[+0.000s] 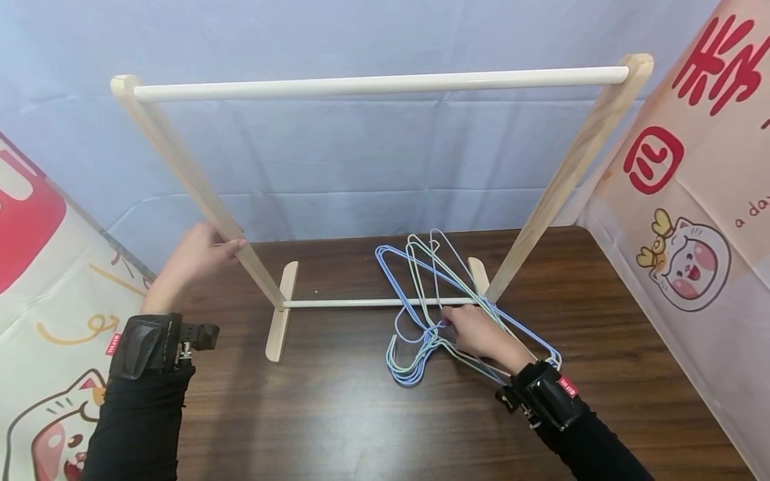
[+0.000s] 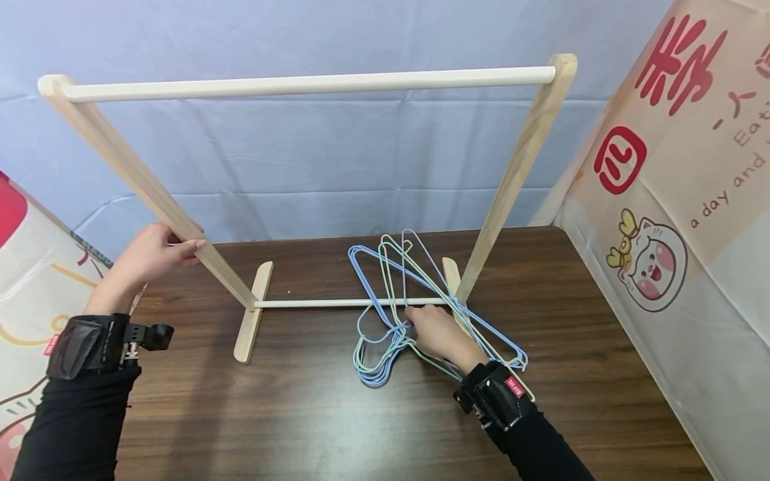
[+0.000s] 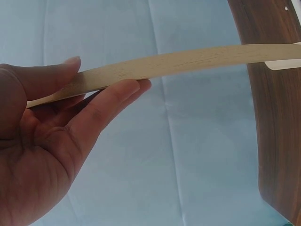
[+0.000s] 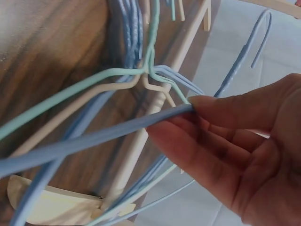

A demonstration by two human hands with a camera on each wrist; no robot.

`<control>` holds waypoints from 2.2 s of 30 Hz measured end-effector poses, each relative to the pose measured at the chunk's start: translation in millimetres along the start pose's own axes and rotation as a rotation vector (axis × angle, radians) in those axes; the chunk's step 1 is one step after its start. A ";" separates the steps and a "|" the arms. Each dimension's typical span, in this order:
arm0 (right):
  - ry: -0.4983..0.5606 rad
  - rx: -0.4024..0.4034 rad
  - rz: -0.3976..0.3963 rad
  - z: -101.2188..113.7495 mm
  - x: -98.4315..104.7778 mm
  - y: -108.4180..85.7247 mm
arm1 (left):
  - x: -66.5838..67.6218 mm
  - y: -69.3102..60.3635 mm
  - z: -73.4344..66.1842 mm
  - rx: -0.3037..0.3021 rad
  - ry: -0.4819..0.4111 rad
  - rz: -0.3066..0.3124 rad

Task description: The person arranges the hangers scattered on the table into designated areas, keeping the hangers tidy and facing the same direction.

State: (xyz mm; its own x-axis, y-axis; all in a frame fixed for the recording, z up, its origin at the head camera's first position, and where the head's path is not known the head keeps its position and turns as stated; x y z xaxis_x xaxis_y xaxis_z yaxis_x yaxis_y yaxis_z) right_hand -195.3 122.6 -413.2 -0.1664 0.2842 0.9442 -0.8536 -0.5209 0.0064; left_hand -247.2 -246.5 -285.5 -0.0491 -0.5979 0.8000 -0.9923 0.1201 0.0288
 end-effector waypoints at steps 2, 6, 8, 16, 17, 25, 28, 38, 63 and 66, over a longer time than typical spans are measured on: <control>-0.003 -0.004 -0.008 -0.5 3.9 0.8 | 0.0 0.2 0.1 0.002 0.005 -0.001; 0.022 -0.022 -0.011 1.2 14.3 3.6 | 0.1 0.2 0.6 0.001 0.003 0.002; 0.044 -0.019 -0.022 3.9 21.4 5.1 | 0.2 -0.3 0.5 -0.002 0.007 0.004; 0.130 -0.029 -0.046 12.2 43.9 9.1 | 1.1 -2.0 -0.9 -0.005 0.020 0.003; 0.140 -0.031 -0.047 13.2 46.4 9.9 | 1.1 -2.1 -1.0 -0.004 0.020 0.003; 0.271 -0.054 -0.080 21.6 60.0 17.2 | 1.1 -2.3 -1.2 0.003 0.014 0.004; 0.405 -0.087 -0.081 25.2 61.9 19.3 | 1.2 -2.3 -0.8 0.008 0.014 0.007; 0.659 -0.133 -0.092 43.3 78.0 32.0 | 1.2 -3.2 -1.4 0.007 0.018 -0.002; 0.688 -0.087 -0.074 105.4 137.7 73.3 | 0.9 -2.7 0.5 0.038 0.014 0.030; 0.709 -0.087 -0.072 113.5 144.9 77.0 | 0.7 -2.2 0.4 0.030 0.007 0.028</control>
State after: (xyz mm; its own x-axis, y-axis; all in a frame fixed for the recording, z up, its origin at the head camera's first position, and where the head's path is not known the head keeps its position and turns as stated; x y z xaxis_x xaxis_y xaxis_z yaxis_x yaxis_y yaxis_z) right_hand -229.1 32.3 -238.5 -0.3633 0.7857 0.5007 -0.9061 -0.4231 0.0064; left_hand -245.1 -247.6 -285.3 -0.0765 -0.5891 0.8045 -0.9935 0.1129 -0.0118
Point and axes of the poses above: each hand's wrist, its own y-axis towards the middle knuckle, its own x-axis out of the back of the hand, z = x × y, the point moved 7 cm from there along y, towards the middle knuckle, and after that the axes turned 3 degrees about -z, right-handed, at the moved point
